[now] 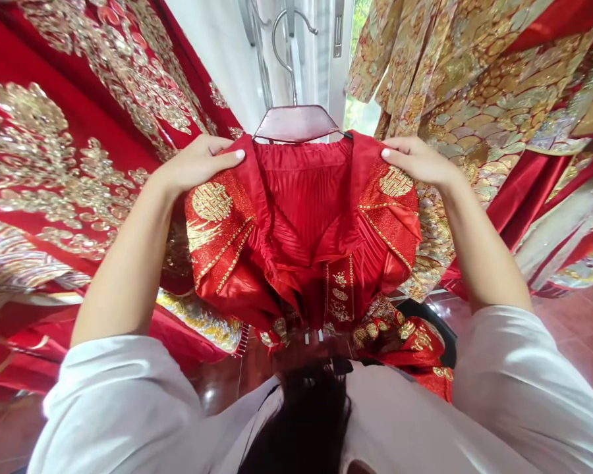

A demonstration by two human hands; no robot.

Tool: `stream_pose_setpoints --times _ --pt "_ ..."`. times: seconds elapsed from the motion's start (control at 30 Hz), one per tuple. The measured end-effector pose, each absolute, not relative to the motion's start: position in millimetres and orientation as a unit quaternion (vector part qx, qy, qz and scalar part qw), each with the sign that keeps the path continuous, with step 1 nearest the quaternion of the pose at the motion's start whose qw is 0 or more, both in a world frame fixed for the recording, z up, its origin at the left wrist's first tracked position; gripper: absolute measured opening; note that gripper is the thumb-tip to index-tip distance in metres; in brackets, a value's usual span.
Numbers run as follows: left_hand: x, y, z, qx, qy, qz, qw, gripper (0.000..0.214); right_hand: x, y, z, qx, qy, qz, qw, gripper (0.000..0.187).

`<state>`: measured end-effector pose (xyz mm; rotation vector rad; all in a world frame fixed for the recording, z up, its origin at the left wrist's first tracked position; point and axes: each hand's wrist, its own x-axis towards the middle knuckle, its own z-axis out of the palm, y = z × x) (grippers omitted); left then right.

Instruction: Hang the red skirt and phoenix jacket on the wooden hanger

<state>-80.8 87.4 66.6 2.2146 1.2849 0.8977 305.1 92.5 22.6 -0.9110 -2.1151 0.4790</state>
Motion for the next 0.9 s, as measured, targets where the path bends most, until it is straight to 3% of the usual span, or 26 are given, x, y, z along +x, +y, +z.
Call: stream_pose_setpoints --times 0.13,0.33,0.47,0.63,0.77,0.9 --pt "-81 85 66 0.794 0.454 0.306 0.263 0.077 308 101 3 -0.39 -0.789 0.198 0.432 0.06" --pt "-82 94 59 0.811 0.452 0.292 0.228 0.084 310 66 -39 -0.51 -0.651 -0.193 0.528 0.051" --pt "-83 96 57 0.812 0.443 0.297 0.237 0.084 321 26 -78 -0.557 -0.656 -0.295 0.415 0.041" --pt "-84 94 57 0.813 0.456 0.283 0.225 0.083 333 1 -102 -0.661 -0.619 -0.283 0.318 0.025" --pt "-82 92 57 0.808 0.466 0.302 0.194 0.084 317 -8 -123 -0.718 -0.575 -0.278 0.277 0.028" --pt "-80 84 59 0.821 0.456 0.307 0.154 0.079 283 -21 -118 -0.709 -0.659 -0.201 0.149 0.029"
